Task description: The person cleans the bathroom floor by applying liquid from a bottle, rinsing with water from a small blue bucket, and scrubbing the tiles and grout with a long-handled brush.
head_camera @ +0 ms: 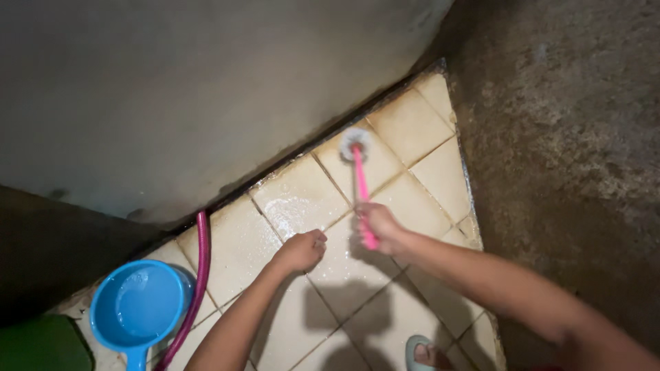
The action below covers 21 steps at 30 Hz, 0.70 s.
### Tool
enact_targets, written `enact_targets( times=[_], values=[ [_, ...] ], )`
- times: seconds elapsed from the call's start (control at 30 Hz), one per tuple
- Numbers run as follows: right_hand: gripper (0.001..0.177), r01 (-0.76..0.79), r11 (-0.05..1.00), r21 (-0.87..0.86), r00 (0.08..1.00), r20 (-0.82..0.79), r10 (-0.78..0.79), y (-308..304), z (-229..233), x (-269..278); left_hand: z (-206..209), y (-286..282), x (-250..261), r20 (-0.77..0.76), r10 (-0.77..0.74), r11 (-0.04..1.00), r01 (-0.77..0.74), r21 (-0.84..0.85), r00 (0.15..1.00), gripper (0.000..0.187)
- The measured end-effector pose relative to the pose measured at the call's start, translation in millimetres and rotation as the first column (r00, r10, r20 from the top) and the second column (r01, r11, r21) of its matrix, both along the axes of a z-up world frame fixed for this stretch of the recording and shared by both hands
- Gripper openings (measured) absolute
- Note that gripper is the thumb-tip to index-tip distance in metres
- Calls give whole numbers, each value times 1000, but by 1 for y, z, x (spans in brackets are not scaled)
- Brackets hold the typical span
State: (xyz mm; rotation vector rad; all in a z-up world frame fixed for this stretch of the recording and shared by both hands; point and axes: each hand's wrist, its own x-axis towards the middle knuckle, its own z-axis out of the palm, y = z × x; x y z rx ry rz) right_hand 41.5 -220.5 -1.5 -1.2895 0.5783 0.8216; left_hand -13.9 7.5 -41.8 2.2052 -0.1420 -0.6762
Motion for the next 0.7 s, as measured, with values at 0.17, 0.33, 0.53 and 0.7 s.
enact_targets(
  times=[0.17,0.33,0.53,0.7],
  values=[
    [27,279,936,215,959,-110,-260,118,3,-31,-26,16,1,27,-99,990,95,101,995,34],
    [38,379,885,271,922,-33,-385,119,-42,42,-9,35,-35,-139,55,997,-46,67,989,43],
    [22,242,964,-109,914,359,-189,129,-115,-52,34,41,-37,-167,57,997,-48,54,984,36],
    [44,384,858,340,885,128,-447,63,-142,51,20,57,-50,-140,67,997,-61,47,988,34]
  ],
)
